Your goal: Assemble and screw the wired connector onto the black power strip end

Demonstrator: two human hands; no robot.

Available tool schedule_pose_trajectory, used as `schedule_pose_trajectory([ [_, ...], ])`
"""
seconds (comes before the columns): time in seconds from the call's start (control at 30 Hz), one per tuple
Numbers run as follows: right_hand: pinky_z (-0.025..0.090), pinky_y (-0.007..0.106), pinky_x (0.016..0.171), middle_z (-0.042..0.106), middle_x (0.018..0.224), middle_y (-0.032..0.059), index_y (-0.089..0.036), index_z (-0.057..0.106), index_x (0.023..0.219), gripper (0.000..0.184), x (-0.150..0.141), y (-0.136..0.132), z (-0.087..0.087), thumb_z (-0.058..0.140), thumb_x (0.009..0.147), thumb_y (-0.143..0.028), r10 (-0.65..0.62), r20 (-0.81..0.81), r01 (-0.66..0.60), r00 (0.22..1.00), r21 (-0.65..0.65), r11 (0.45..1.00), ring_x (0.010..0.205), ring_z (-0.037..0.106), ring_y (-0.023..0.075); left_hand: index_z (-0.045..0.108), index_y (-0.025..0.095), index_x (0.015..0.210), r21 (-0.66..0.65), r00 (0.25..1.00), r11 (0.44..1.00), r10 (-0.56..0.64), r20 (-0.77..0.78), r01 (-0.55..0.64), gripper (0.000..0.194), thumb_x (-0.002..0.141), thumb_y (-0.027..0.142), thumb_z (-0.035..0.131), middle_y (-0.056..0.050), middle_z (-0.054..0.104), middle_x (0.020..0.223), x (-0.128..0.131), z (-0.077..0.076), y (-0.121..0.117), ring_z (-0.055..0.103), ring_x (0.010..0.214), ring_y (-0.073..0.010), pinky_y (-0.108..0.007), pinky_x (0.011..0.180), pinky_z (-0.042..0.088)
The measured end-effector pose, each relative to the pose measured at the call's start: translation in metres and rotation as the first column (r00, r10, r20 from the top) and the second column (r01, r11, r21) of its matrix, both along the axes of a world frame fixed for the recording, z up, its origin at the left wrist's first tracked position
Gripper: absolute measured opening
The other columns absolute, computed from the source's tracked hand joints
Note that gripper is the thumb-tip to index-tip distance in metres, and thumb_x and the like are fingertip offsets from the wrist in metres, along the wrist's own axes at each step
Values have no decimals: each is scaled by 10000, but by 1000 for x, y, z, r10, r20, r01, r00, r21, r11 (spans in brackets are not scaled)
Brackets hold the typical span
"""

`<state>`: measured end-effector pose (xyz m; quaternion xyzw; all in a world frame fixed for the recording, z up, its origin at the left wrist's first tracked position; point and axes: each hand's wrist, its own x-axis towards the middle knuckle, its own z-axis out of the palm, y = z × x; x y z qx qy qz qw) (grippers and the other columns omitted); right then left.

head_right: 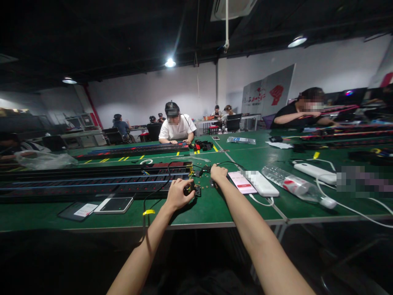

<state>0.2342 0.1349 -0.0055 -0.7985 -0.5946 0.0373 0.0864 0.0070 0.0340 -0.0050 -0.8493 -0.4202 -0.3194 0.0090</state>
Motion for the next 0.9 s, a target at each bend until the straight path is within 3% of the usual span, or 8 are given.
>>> schedule_pose_trajectory([
  [0.13, 455, 457, 902, 655, 1120, 287, -31, 552, 1291, 698, -1, 1, -1, 791, 648, -158, 3, 15, -3, 1000, 10, 1000, 1179, 594, 389, 625, 240, 1250, -7, 1000, 1000, 4, 1, -4, 452, 820, 373, 662, -46, 717, 1072, 0, 0, 0, 568, 1017, -249, -404, 917, 396],
  [0.3, 435, 459, 930, 618, 1182, 285, -55, 673, 1119, 361, 3, -8, -3, 683, 776, -166, 20, 61, -24, 998, 64, 998, 1190, 575, 369, 630, 233, 1238, 6, 1000, 1000, -4, 10, 4, 448, 812, 366, 666, -43, 714, 1094, 0, -2, 1, 568, 1020, -244, -403, 930, 398],
  [0.4, 417, 465, 946, 575, 1232, 287, -42, 644, 1163, 346, 15, -11, 0, 562, 841, -136, -5, 78, -7, 997, 147, 989, 1187, 557, 359, 638, 225, 1228, 12, 1000, 1000, -8, 14, 8, 439, 811, 362, 664, -41, 715, 1091, 0, -4, 2, 571, 1013, -240, -399, 926, 403],
  [0.57, 475, 425, 903, 611, 1162, 231, -91, 580, 1182, 340, 34, -8, 15, 472, 863, -134, 14, -291, 101, 957, 375, 922, 1065, 616, 292, 634, 217, 1240, 16, 1000, 1000, -10, 10, 10, 456, 811, 370, 661, -49, 711, 1106, 0, -4, 2, 567, 1017, -243, -398, 929, 404],
  [0.63, 526, 386, 833, 653, 1044, 154, -128, 570, 1100, 262, 33, -10, 19, 485, 856, -175, 146, -541, 128, 828, 436, 891, 941, 652, 246, 634, 216, 1241, 17, 1000, 1000, -6, 11, 6, 459, 808, 366, 661, -51, 713, 1104, 0, -4, 2, 564, 1028, -245, -401, 938, 401],
  [0.7, 566, 353, 718, 657, 894, 78, -164, 546, 985, 176, 27, -16, 19, 532, 818, -216, 289, -743, 158, 604, 467, 870, 781, 656, 204, 633, 219, 1242, 17, 1000, 1000, -4, 12, 4, 458, 808, 365, 657, -50, 713, 1106, 0, -4, 2, 563, 1035, -246, -404, 945, 400],
  [0.8, 587, 341, 632, 628, 748, 26, -198, 512, 842, 190, 10, -36, 10, 644, 748, -298, 442, -847, 156, 296, 499, 852, 660, 635, 176, 631, 224, 1243, 17, 1000, 1000, -5, 8, 5, 448, 816, 362, 644, -47, 710, 1117, 0, -3, 1, 564, 1031, -245, -406, 946, 401],
  [0.9, 587, 344, 593, 612, 712, 12, -206, 523, 829, 304, -9, -61, -1, 710, 693, -404, 519, -821, 120, 237, 555, 823, 620, 622, 176, 627, 233, 1247, 10, 1000, 1000, 7, 4, -7, 442, 823, 360, 635, -47, 706, 1124, 1, -2, -1, 562, 1044, -248, -410, 953, 400],
])
